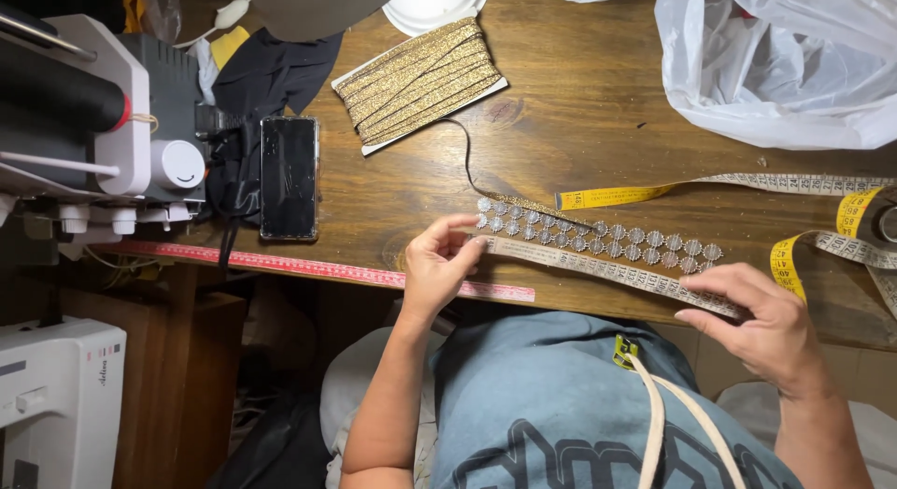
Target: Measuring sequined trim with a tape measure and preparing sewing materials on a workbench.
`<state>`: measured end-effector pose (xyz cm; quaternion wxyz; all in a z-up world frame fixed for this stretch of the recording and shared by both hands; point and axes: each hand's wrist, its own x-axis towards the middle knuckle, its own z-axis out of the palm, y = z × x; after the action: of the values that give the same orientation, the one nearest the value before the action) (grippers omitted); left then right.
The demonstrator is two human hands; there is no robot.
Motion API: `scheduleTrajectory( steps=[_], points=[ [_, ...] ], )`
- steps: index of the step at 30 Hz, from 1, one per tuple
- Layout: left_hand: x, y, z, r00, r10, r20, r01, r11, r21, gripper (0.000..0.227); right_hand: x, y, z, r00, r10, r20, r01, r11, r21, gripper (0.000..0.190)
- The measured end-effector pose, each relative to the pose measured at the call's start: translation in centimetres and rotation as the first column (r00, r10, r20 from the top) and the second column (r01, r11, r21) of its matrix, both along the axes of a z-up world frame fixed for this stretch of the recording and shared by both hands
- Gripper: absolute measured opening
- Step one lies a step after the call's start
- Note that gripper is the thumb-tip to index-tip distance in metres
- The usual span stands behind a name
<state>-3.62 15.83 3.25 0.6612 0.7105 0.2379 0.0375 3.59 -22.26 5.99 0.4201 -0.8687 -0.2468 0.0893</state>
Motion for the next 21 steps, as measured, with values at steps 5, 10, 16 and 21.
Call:
scheduleTrajectory(
  steps=[5, 10, 16, 21],
  points=[
    [-1.2, 1.3, -1.6, 0.996, -0.056, -0.072, 0.026, 0.929, -0.370, 0.031, -0.4, -0.3, -1.2, 0.988, 0.052, 0.145, -0.047, 0.998, -0.037, 0.020],
    [-0.7, 1.3, -1.0, 0.989, -0.035, -0.142, 0.023, 0.996, -0.086, 0.017, -0.9, -0.6, -1.7, 0.989, -0.030, 0.144, 0.051, 0.988, -0.146, 0.015],
    [1.5, 0.5, 1.5, 0.948, 0.082, -0.307, 0.010, 0.958, 0.287, 0.024, -0.4, -2.1, -2.5, 0.986, -0.169, 0.016, 0.159, 0.887, -0.434, 0.017],
    [1.9, 0.5, 0.9, 0.942, 0.104, -0.319, 0.014, 0.938, 0.347, 0.031, -0.1, -3.2, -2.1, 0.962, -0.265, -0.063, 0.202, 0.848, -0.489, 0.015]
  ],
)
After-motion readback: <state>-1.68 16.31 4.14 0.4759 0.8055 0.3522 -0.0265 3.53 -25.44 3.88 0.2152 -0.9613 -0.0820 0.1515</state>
